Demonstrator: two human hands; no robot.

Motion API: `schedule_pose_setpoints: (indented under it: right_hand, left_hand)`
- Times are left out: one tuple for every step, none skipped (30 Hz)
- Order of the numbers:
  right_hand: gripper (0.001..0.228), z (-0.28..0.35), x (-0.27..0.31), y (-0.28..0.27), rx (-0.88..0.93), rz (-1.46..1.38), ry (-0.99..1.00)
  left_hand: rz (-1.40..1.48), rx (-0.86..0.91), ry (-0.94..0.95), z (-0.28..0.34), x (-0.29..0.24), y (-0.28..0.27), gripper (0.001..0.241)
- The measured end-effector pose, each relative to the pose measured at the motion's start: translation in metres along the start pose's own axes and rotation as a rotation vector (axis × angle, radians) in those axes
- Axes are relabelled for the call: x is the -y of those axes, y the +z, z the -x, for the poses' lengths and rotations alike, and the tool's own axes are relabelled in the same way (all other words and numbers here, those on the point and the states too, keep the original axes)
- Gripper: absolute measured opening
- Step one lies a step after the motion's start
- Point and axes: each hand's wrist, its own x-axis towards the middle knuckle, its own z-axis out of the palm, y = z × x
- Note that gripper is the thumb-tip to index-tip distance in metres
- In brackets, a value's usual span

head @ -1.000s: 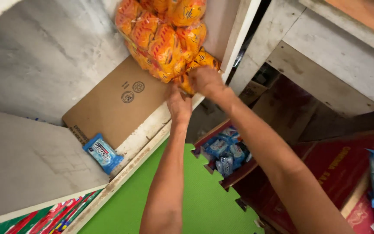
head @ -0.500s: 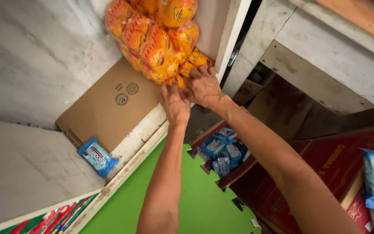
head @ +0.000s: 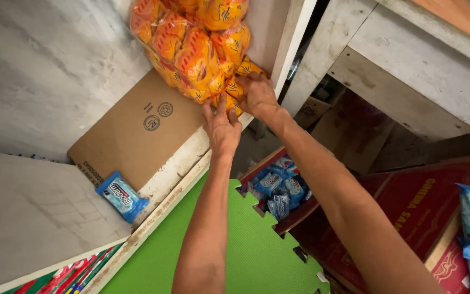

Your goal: Organize and restock bar soap and detergent products on grocery store shelves.

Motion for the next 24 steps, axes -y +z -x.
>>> schedule_pose_setpoints:
  right_hand:
    - [0.057, -0.003, -0.003, 0.000, 0.005, 0.001, 0.003]
    - [0.058, -0.005, -0.006, 0.001, 0.009, 0.002, -0.035]
    - [0.059, -0.005, -0.009, 0.002, 0.015, 0.001, -0.066]
    - [0.059, -0.008, -0.009, 0.002, 0.021, 0.000, -0.057]
    - [0.050, -0.007, -0.009, 0.003, 0.185, 0.034, 0.007]
    - [0.042, -0.005, -0.011, 0.003, 0.350, 0.066, 0.067]
    - [0.042, -0.003, -0.007, -0.004, 0.351, 0.067, 0.084]
    - [0.041, -0.001, -0.002, -0.011, 0.123, 0.159, -0.107]
    - [0.040, -0.001, 0.004, -0.018, -0.101, 0.251, -0.309]
    - [0.040, 0.000, 0.006, -0.023, -0.095, 0.254, -0.302]
    - [0.040, 0.001, 0.011, -0.025, -0.035, 0.204, -0.219]
    - [0.040, 0.002, 0.016, -0.028, 0.025, 0.154, -0.137]
    - [0.040, -0.003, 0.010, -0.025, 0.028, 0.152, -0.128]
    - [0.038, -0.009, 0.004, -0.022, 0.151, 0.130, -0.105]
    - [0.035, -0.014, -0.006, -0.023, 0.269, 0.116, -0.079]
    - [0.035, -0.011, -0.010, -0.012, 0.269, 0.123, -0.067]
    - [0.035, -0.009, -0.017, -0.005, 0.226, 0.108, -0.077]
    - [0.035, -0.006, -0.026, 0.001, 0.184, 0.094, -0.088]
    - [0.035, 0.002, -0.013, -0.012, 0.177, 0.104, -0.071]
    - [0.039, 0.011, 0.001, -0.024, 0.146, 0.102, -0.105]
    - [0.044, 0.019, 0.016, -0.035, 0.113, 0.097, -0.138]
    - [0.044, 0.024, 0.021, -0.043, 0.105, 0.105, -0.120]
    - [0.043, 0.028, 0.027, -0.050, 0.134, 0.058, -0.072]
    - [0.043, 0.032, 0.033, -0.058, 0.161, 0.010, -0.024]
  left_hand:
    - [0.001, 0.004, -0.004, -0.001, -0.001, 0.000, 0.050]
    - [-0.011, -0.005, 0.001, -0.001, -0.002, 0.000, 0.050]
    - [-0.025, -0.008, 0.006, 0.001, -0.002, 0.000, 0.050]
    - [-0.025, 0.004, 0.002, -0.001, 0.000, 0.000, 0.050]
    - [-0.006, -0.006, 0.021, 0.002, 0.003, 0.000, 0.051]
    - [0.014, -0.016, 0.040, 0.004, 0.005, 0.002, 0.051]
    - [0.018, 0.000, 0.043, 0.003, 0.003, 0.002, 0.051]
    - [0.043, -0.018, 0.071, 0.002, 0.002, 0.002, 0.050]
    - [0.069, -0.044, 0.094, 0.001, 0.002, 0.000, 0.050]
    - [0.073, -0.035, 0.091, 0.001, -0.001, 0.001, 0.050]
    - [0.059, -0.045, 0.098, 0.000, -0.002, 0.000, 0.051]
    - [0.044, -0.055, 0.106, 0.000, -0.003, -0.002, 0.052]
    - [0.043, -0.046, 0.106, 0.001, 0.000, -0.003, 0.052]
    - [0.039, -0.054, 0.125, 0.001, 0.004, -0.003, 0.052]
    - [0.044, -0.062, 0.149, 0.002, 0.004, 0.000, 0.053]
    - [0.054, -0.052, 0.152, 0.003, 0.008, -0.002, 0.053]
    - [0.075, -0.054, 0.187, 0.003, 0.009, 0.000, 0.053]
    - [0.098, -0.056, 0.221, 0.003, 0.009, 0.002, 0.053]
    - [0.111, -0.043, 0.231, 0.003, 0.012, 0.003, 0.053]
    - [0.134, -0.043, 0.242, 0.004, 0.015, 0.003, 0.049]
    - [0.155, -0.041, 0.254, 0.003, 0.019, 0.003, 0.046]
    - [0.165, -0.027, 0.266, 0.004, 0.020, 0.001, 0.046]
    - [0.174, -0.037, 0.265, 0.005, 0.021, -0.001, 0.042]
    - [0.184, -0.047, 0.263, 0.005, 0.022, -0.004, 0.039]
